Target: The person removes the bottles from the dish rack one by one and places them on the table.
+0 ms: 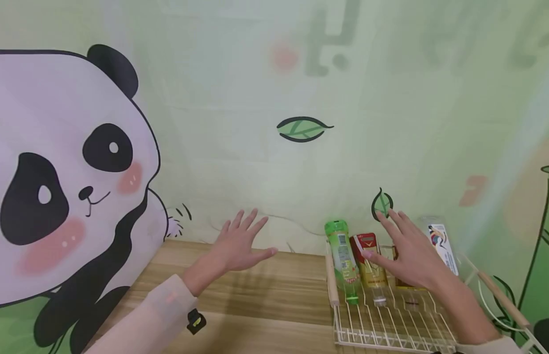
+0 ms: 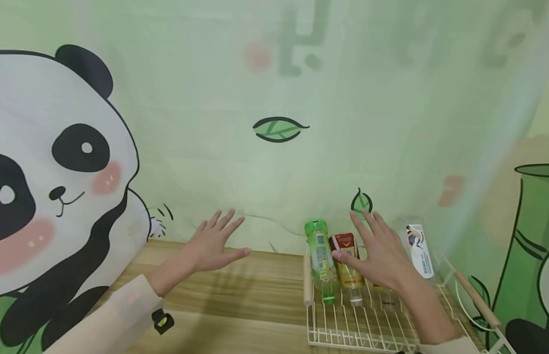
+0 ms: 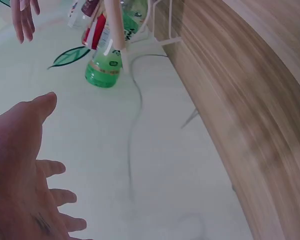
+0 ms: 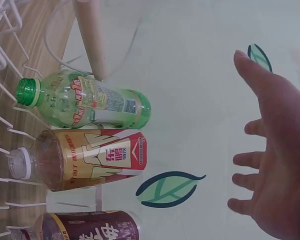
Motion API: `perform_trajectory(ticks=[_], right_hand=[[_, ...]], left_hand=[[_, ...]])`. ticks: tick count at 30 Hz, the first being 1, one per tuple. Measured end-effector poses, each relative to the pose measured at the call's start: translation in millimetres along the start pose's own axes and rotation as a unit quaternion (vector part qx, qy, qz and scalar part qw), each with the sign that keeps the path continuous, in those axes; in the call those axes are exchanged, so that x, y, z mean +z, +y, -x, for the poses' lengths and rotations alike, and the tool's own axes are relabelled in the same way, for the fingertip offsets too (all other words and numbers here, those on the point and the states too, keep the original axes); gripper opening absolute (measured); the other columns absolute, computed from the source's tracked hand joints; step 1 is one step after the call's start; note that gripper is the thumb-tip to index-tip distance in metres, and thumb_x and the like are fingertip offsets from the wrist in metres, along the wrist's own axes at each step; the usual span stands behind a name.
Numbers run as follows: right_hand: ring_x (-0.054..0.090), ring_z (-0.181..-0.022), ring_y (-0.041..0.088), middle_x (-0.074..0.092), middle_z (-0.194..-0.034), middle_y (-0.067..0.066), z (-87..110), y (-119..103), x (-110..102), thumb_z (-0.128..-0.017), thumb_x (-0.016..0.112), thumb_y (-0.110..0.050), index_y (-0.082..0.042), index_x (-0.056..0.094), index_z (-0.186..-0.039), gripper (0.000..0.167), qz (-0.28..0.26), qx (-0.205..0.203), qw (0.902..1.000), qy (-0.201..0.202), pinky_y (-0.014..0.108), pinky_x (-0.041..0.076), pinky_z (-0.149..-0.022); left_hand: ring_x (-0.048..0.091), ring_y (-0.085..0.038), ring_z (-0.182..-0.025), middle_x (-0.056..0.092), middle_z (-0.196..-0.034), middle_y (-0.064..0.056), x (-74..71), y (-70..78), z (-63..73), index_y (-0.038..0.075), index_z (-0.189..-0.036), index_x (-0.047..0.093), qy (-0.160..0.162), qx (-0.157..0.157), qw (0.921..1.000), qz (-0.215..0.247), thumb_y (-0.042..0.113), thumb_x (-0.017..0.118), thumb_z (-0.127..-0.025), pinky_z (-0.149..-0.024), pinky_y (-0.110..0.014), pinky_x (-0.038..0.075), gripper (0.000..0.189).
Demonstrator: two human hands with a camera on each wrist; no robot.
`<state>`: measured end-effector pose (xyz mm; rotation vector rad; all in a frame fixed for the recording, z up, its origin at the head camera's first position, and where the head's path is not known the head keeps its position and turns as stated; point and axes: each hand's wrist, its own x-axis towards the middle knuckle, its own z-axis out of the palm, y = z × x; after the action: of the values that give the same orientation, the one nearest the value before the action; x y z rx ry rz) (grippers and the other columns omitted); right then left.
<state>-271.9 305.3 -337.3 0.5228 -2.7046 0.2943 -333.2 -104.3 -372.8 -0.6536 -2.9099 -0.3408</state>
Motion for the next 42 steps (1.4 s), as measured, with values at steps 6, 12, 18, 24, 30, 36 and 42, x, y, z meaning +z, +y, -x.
perform_trajectory(ticks=[6,12,18,24,30,36,42], right_hand=[[0.022,-0.155,0.052,0.016,-0.175,0.017,8.3,-7.0,-5.1,-0.098,0.073,-0.052,-0.022,0.018,-0.171,0.097,-0.073,-0.01,0.997,0.025,0.083,0.031,-0.108],[0.02,-0.158,0.046,0.019,-0.176,0.008,14.2,-15.3,-5.6,-0.101,0.073,-0.037,-0.032,0.017,-0.171,0.089,-0.176,-0.022,0.9839,0.026,0.083,0.028,-0.111],[0.026,-0.157,0.043,0.023,-0.175,0.005,16.8,-22.6,0.1,-0.104,0.069,-0.03,-0.039,0.018,-0.169,0.083,-0.237,-0.02,0.9707,0.031,0.076,0.032,-0.114],[0.026,-0.156,0.044,0.022,-0.175,0.009,16.1,-26.6,18.4,-0.107,0.065,-0.025,-0.037,0.018,-0.17,0.079,-0.302,-0.007,0.9528,0.027,0.076,0.033,-0.115],[0.021,-0.158,0.045,0.021,-0.175,0.014,10.9,-26.1,39.5,-0.111,0.057,-0.026,-0.027,0.018,-0.171,0.072,-0.379,0.027,0.9247,0.021,0.076,0.024,-0.119],[0.014,-0.159,0.046,0.017,-0.175,0.019,-1.4,-28.9,63.2,-0.113,0.051,-0.034,-0.021,0.015,-0.171,0.07,-0.429,0.073,0.9004,-0.016,0.078,0.018,-0.12],[0.01,-0.159,0.048,0.012,-0.175,0.021,-11.4,-32.7,80.2,-0.111,0.054,-0.043,-0.018,0.01,-0.172,0.079,-0.428,0.111,0.8937,-0.076,0.077,0.018,-0.12]], left_hand=[[0.004,-0.042,-0.162,0.01,-0.178,-0.01,-7.8,21.0,4.9,0.022,-0.171,0.024,0.01,0.017,0.9997,0.013,0.076,0.051,-0.099,-0.127,-0.067,0.015,0.094],[0.005,-0.041,-0.162,0.01,-0.178,-0.01,-16.4,46.7,9.9,0.021,-0.171,0.02,0.04,0.052,0.997,0.04,0.072,0.055,-0.099,-0.127,-0.065,0.018,0.096],[0.007,-0.036,-0.162,0.01,-0.178,-0.007,-14.3,59.0,7.1,0.02,-0.172,0.018,0.077,0.072,0.9891,0.102,0.07,0.057,-0.1,-0.128,-0.06,0.021,0.095],[0.012,-0.037,-0.162,0.013,-0.177,-0.008,7.0,64.7,2.2,0.019,-0.171,0.018,0.096,0.067,0.9707,0.21,0.06,0.062,-0.102,-0.125,-0.062,0.027,0.091],[0.014,-0.038,-0.161,0.015,-0.176,-0.013,50.1,82.9,-4.3,0.014,-0.171,0.015,0.088,0.065,0.9509,0.29,0.059,0.054,-0.106,-0.127,-0.06,0.023,0.088],[0.026,-0.042,-0.157,0.023,-0.172,-0.021,100.4,108.8,-4.2,0.007,-0.17,0.016,0.069,0.035,0.9239,0.375,0.052,0.055,-0.108,-0.125,-0.062,0.027,0.085],[0.033,-0.048,-0.152,0.028,-0.17,-0.022,140.6,129.6,-3.5,0.008,-0.169,0.021,0.042,-0.001,0.8759,0.481,0.05,0.057,-0.107,-0.118,-0.069,0.033,0.083]])
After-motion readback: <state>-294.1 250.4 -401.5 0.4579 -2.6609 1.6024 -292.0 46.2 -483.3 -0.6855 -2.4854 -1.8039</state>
